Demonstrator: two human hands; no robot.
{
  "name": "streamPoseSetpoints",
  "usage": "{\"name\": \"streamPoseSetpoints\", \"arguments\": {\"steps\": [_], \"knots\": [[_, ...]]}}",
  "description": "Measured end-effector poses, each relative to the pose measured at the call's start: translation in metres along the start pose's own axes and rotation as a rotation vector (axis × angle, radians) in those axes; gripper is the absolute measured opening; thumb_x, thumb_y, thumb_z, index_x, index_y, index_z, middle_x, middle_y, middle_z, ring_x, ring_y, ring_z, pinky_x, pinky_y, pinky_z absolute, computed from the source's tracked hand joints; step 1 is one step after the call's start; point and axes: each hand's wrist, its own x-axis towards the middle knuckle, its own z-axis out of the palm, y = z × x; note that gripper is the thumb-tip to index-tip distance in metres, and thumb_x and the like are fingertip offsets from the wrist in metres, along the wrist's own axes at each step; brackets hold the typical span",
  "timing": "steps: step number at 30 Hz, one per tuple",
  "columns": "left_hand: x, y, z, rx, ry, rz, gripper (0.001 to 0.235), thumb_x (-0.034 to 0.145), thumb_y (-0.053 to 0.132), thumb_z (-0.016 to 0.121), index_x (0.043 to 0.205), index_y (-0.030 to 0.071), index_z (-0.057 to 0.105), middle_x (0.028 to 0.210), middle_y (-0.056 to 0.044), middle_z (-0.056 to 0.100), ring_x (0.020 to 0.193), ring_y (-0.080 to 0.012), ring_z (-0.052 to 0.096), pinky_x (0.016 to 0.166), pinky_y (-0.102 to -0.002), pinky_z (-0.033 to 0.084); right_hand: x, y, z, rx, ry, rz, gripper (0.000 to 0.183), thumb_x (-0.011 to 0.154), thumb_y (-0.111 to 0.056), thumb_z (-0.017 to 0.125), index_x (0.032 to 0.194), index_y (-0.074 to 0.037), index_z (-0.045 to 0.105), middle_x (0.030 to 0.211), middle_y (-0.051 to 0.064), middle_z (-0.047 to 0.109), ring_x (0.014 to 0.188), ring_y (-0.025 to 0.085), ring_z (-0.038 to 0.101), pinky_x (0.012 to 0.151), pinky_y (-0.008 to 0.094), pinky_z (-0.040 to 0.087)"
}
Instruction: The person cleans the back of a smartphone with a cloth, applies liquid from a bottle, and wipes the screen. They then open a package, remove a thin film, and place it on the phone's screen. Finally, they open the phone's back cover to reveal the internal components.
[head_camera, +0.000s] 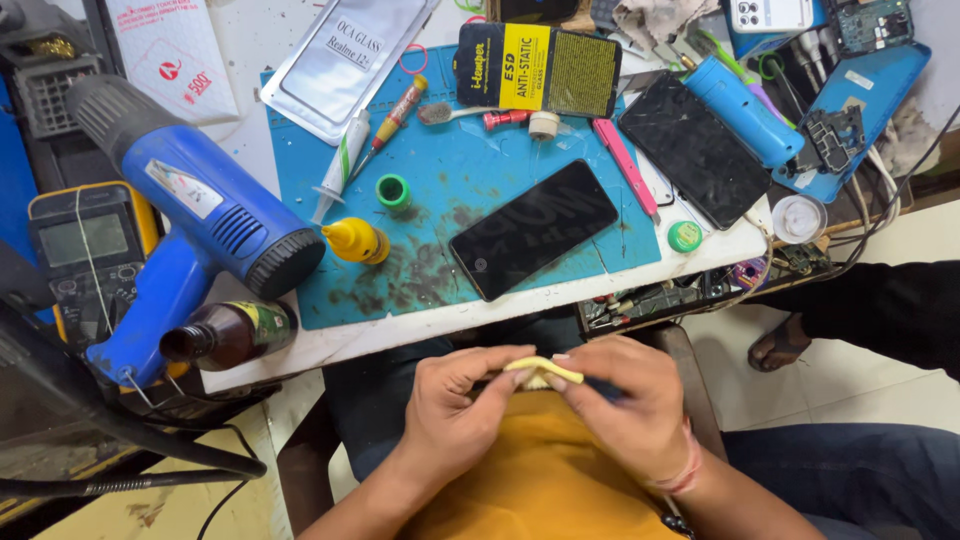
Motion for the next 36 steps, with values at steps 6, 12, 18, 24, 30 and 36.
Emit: {"name": "streamPoseSetpoints", "arguments": {"steps": [6,12,18,24,30,36], "knots": [[-0.004,-0.004,0.029,-0.219,0.094,-0.009,0.027,0.098,0.001,0.062,0.122,-0.006,0.073,0.116,-0.019,0.080,0.104,-0.0169,0.075,0.094,-0.026,0.059,0.012,-0.021,0.015,-0.412,0.111,-0.347,0.037,0.074,0.002,0.078,0.110,-0.001,0.072,0.103,0.013,0.072,0.090,0.032,0.071,0.080,0.038,0.057],[-0.019,0.012,0.006,0.105,-0.211,0.161,0.042,0.094,-0.002,0.062,0.134,-0.014,0.058,0.148,-0.032,0.051,0.137,-0.0322,0.053,0.109,-0.038,0.041,0.005,-0.003,-0.001,-0.415,-0.011,-0.355,0.029,0.078,-0.003,0.083,0.104,-0.003,0.073,0.100,0.011,0.074,0.085,0.027,0.071,0.074,0.035,0.055],[-0.015,0.000,0.004,-0.157,-0.144,-0.136,0.040,0.091,0.006,0.070,0.131,0.000,0.067,0.125,-0.019,0.072,0.109,-0.0212,0.069,0.098,-0.031,0.054,-0.013,0.020,0.000,0.317,-0.123,0.169,0.015,0.089,0.002,0.073,0.104,0.002,0.075,0.098,0.012,0.078,0.085,0.020,0.074,0.075,0.029,0.056],[-0.015,-0.012,0.020,-0.159,0.112,0.077,0.020,0.095,0.002,0.069,0.113,-0.003,0.076,0.117,-0.017,0.079,0.104,-0.0212,0.078,0.094,-0.030,0.060,-0.021,0.023,0.028,0.395,0.115,0.302,0.022,0.090,0.008,0.075,0.112,0.006,0.077,0.100,0.015,0.081,0.088,0.015,0.074,0.080,0.025,0.058],[-0.012,0.000,0.012,0.645,0.323,0.604,0.028,0.091,0.000,0.072,0.118,-0.007,0.069,0.120,-0.023,0.074,0.111,-0.0329,0.076,0.103,-0.039,0.058,-0.010,-0.002,0.050,0.251,0.073,0.063,0.036,0.094,0.002,0.066,0.130,0.004,0.067,0.117,0.011,0.076,0.103,0.014,0.073,0.091,0.023,0.056],[-0.032,0.004,0.023,0.887,0.284,0.489,0.063,0.083,0.010,0.072,0.138,-0.015,0.054,0.151,-0.033,0.044,0.144,-0.0485,0.043,0.119,-0.058,0.032,0.007,-0.001,0.073,1.027,0.054,0.586,0.041,0.092,0.001,0.066,0.133,0.004,0.065,0.120,0.012,0.074,0.106,0.015,0.069,0.096,0.029,0.053]]}}
